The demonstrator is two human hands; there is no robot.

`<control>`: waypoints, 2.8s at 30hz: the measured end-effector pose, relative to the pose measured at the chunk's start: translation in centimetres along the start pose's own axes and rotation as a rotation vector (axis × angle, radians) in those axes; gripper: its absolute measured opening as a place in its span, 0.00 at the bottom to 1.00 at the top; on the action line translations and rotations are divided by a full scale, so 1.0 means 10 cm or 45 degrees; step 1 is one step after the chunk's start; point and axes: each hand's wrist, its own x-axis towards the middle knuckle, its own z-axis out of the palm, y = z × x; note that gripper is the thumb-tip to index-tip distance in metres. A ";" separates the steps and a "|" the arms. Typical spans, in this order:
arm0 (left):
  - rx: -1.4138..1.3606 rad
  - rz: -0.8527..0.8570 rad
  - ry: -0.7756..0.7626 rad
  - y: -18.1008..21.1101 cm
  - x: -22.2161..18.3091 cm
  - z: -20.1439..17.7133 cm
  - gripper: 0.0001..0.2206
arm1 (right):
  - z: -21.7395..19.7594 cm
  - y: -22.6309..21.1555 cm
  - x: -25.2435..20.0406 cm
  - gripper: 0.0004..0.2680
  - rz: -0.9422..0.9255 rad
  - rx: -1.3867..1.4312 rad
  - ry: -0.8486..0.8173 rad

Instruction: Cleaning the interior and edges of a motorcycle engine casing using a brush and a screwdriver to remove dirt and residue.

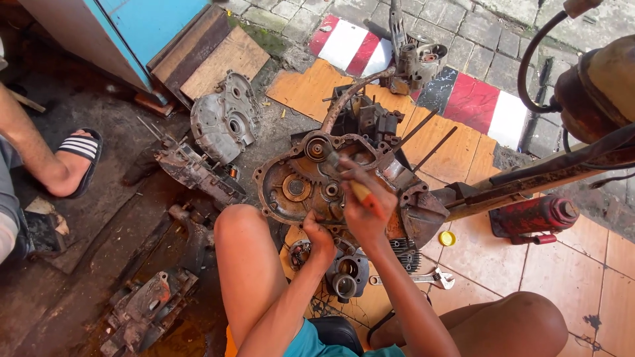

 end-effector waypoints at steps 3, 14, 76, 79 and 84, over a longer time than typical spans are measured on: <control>-0.017 0.096 -0.103 0.08 -0.15 0.05 0.13 | 0.13 -0.01 -0.19 0.04 0.014 0.087 0.012; 0.044 0.014 -0.048 -0.09 0.21 -0.17 0.12 | 0.03 0.07 -0.29 0.03 0.040 -0.013 0.152; 0.548 0.945 -0.473 0.55 -0.35 0.32 0.33 | 0.01 -0.35 0.55 0.01 0.137 0.067 -0.581; 0.652 0.955 -0.447 0.66 -0.50 0.39 0.31 | -0.08 -0.29 0.46 0.02 0.074 -0.061 -0.454; 0.517 0.192 -0.370 1.03 -1.02 0.49 0.42 | -0.38 -0.35 0.33 0.03 0.246 0.148 -0.250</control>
